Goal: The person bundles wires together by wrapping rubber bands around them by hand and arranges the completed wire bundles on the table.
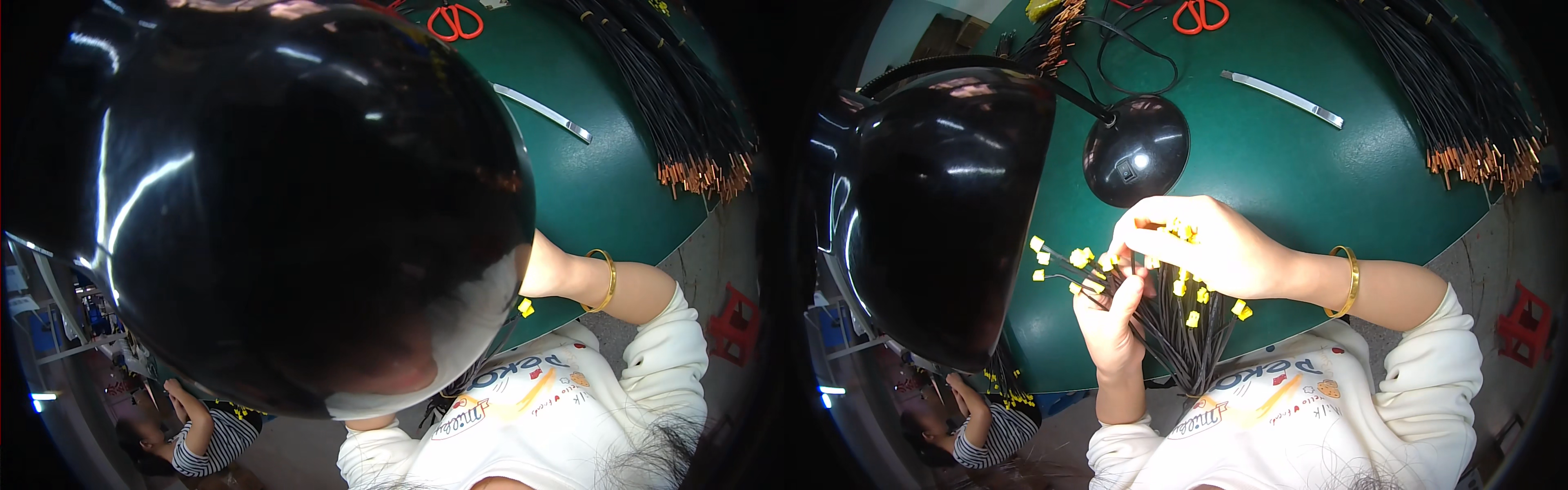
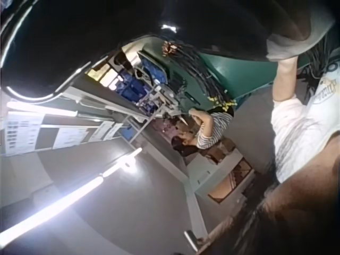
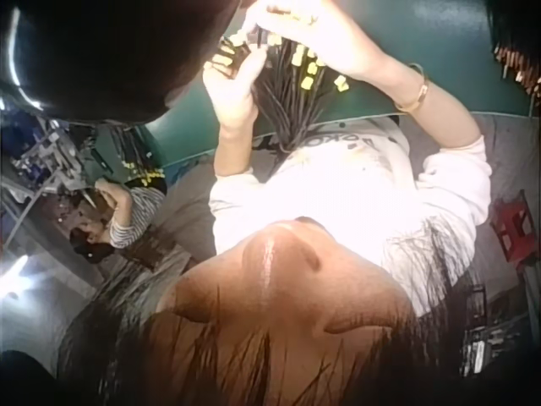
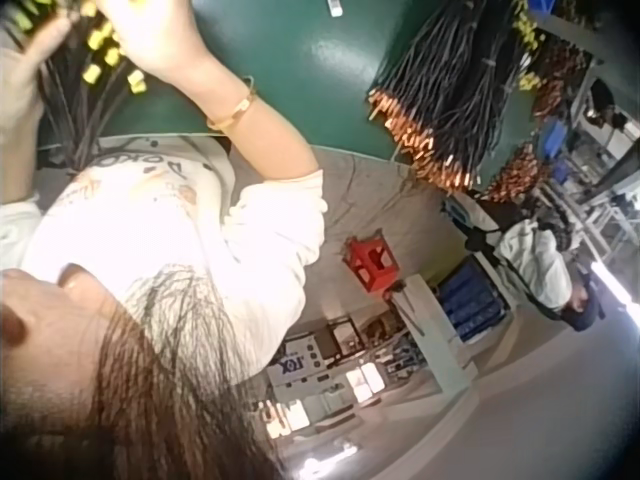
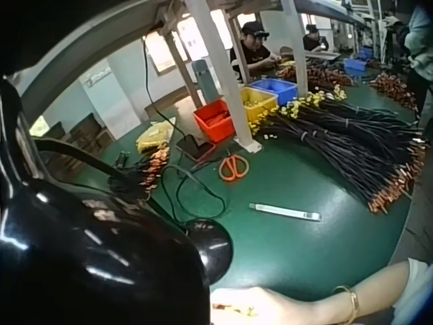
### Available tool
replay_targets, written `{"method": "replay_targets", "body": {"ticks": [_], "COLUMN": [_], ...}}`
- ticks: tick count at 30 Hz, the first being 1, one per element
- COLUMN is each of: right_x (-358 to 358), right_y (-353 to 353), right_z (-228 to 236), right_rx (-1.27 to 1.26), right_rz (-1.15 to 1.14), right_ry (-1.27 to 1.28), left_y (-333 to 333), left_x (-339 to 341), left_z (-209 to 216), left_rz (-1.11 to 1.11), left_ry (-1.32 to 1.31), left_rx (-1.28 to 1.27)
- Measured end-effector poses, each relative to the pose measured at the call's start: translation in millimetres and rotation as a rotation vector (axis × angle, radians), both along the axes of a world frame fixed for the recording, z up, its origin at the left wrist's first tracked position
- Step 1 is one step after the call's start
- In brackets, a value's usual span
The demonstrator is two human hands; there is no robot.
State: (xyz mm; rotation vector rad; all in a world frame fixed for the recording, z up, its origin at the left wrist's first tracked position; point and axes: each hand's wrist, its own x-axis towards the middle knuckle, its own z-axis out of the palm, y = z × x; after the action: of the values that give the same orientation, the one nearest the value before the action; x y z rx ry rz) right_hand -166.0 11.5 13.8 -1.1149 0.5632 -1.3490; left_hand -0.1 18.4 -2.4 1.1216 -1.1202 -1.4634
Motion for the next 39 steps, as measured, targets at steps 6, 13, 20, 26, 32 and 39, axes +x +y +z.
{"method": "replay_targets", "body": {"ticks": [6, 13, 20, 26, 32, 39], "right_x": [0, -5, -6, -10, -7, -10], "right_y": [2, -2, -4, -6, -8, -5], "right_z": [2, -2, -3, -5, -8, -3], "right_rx": [0.066, 0.089, 0.079, 0.092, 0.115, 0.176], "right_rz": [-0.019, 0.086, 0.050, 0.045, 0.164, 0.109], "right_ry": [0.070, 0.193, 0.161, 0.155, 0.126, 0.198], "left_y": [0, -1, -6, -7, -3, -6], "left_x": [10, 6, 10, 2, 10, 6], "left_z": [3, -1, -3, 2, -2, -7], "left_rz": [-0.012, -0.114, -0.197, -0.171, -0.052, -0.102], "left_ry": [-0.069, -0.134, 0.097, 0.204, 0.133, 0.150], "left_rx": [0.009, -0.060, 0.083, 0.178, 0.098, 0.040]}}
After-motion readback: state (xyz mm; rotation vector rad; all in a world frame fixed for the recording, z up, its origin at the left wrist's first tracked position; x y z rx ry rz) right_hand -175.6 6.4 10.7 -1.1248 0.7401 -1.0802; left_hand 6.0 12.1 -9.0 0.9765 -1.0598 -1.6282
